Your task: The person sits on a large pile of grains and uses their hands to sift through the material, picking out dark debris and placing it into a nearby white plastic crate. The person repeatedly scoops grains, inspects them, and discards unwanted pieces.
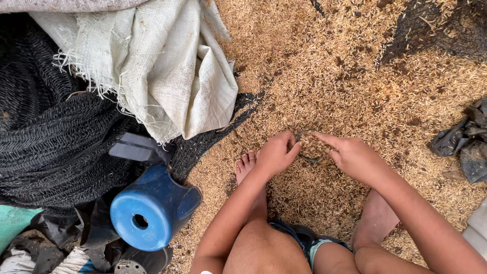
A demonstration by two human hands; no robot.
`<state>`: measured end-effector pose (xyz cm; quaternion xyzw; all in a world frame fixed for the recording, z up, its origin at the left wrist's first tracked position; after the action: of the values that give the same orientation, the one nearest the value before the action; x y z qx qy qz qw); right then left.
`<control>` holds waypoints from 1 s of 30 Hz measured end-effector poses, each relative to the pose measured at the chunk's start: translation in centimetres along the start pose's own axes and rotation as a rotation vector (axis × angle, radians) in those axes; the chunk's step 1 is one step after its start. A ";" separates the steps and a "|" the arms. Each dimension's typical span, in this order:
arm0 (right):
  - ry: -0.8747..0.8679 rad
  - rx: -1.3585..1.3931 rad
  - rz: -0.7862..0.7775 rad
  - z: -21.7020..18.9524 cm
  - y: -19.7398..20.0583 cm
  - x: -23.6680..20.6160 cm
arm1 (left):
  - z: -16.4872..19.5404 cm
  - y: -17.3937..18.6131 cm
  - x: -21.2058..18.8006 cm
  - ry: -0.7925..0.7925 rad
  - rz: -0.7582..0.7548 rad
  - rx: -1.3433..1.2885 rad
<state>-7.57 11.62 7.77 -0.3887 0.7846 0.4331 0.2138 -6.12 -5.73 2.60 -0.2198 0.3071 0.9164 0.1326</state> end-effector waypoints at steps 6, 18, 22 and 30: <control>0.316 -0.001 0.267 -2.4 -0.4 -0.2 | 0.1 -0.5 -0.3 -0.005 -0.048 0.022; 0.463 -0.111 0.387 -0.9 -1.9 -1.1 | -0.6 -1.9 0.7 0.008 -0.089 0.036; 0.283 0.138 0.375 2.0 0.7 -2.6 | 2.4 1.1 2.1 -0.191 -0.136 -0.025; -0.239 0.275 0.173 6.4 -4.4 -1.0 | 0.9 4.8 3.7 -0.026 -0.035 0.235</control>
<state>-3.50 16.02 2.75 -0.2329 0.8360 0.3816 0.3183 -11.50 -8.47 3.89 -0.1961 0.4067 0.8744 0.1776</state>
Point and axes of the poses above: each hand's wrist, its own x-axis towards the middle knuckle, its own y-axis out of the back of the hand, z = x × y, the point moved 9 cm from there along x, towards the middle knuckle, and after that the axes turned 6 degrees about y, right-handed, at the moved point
